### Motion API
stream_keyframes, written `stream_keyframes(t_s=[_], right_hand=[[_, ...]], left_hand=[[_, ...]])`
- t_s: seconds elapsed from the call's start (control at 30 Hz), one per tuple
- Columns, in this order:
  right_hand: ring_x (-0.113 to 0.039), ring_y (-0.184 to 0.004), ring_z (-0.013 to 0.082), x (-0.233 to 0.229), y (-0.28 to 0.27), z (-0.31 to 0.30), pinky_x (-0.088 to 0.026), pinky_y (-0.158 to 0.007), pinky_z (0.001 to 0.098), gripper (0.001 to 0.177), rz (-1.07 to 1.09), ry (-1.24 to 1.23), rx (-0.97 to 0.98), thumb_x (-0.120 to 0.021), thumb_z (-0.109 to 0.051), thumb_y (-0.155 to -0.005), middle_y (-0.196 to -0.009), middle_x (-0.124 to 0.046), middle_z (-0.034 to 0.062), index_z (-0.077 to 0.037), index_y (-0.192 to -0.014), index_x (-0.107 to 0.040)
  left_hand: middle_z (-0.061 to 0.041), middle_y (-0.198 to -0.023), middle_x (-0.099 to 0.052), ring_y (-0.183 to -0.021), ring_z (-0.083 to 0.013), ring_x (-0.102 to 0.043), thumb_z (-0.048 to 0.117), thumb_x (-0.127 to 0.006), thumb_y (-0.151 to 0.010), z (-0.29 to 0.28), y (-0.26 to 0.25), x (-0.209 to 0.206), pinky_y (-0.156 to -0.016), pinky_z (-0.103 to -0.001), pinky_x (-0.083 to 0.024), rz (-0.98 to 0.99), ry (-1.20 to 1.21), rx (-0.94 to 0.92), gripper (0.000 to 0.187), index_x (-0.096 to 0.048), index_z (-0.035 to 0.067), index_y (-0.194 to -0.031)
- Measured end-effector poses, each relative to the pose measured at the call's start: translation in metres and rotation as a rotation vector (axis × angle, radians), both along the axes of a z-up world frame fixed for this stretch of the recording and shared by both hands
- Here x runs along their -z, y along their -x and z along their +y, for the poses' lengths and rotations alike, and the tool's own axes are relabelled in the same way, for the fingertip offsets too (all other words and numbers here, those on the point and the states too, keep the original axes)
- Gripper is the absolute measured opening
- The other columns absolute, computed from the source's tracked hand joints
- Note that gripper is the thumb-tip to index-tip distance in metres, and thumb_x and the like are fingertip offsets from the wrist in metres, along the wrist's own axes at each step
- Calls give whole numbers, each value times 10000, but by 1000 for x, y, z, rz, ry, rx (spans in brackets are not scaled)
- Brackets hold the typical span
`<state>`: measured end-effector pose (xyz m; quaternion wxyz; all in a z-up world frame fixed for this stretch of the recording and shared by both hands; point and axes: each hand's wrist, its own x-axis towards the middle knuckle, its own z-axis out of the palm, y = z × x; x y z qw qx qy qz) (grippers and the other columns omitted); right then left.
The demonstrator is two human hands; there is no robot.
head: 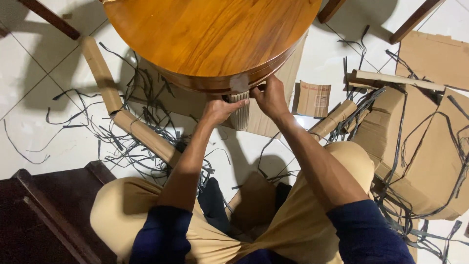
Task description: Wrapping a wooden stool leg with cardboard and securing it with plastic ties for protection
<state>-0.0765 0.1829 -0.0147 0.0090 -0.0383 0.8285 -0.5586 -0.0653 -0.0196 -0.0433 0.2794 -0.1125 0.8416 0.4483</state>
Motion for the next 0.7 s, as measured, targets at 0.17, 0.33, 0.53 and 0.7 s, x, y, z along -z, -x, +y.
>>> stream_keyframes(t_s=[0.17, 0.33, 0.53, 0.7], right_hand=[[-737, -803, 425, -4, -8, -11, -606, -597, 503, 163, 37, -83, 82, -584, -67, -917, -799, -714, 243, 53, -941, -692], [-682, -1109, 451, -37, -36, -16, -580, -933, 532, 371, -76, 43, -39, -614, -168, -853, -1104, -705, 305, 78, -1127, -655], [-602, -1164, 554, -62, -45, -25, -523, -1002, 613, 520, -65, 14, -63, -724, -226, -887, -1179, -643, 397, 167, -1201, -590], [-646, -1054, 562, -48, -37, -31, -573, -886, 611, 542, 1, -43, -87, -804, -311, -845, -1079, -678, 345, 109, -1145, -636]], left_hand=[[-184, -1356, -646, -1319, -296, -570, 696, -852, -638, 2, 0, 16, -1113, -444, -492, 42, 29, -20, 983, -661, -2, -1302], [-228, -1212, -721, -1217, -347, -649, 717, -675, -822, 3, -8, -7, -1074, -447, -525, 108, 222, 144, 835, -718, -43, -1165], [-199, -1001, -764, -1063, -374, -701, 387, -701, -820, -14, -5, 52, -906, -486, -579, 204, 77, -17, 432, -776, 6, -1008], [-187, -1008, -743, -1050, -343, -699, 323, -727, -850, -10, -7, 40, -860, -496, -586, 344, 12, -28, 370, -724, 33, -1079]])
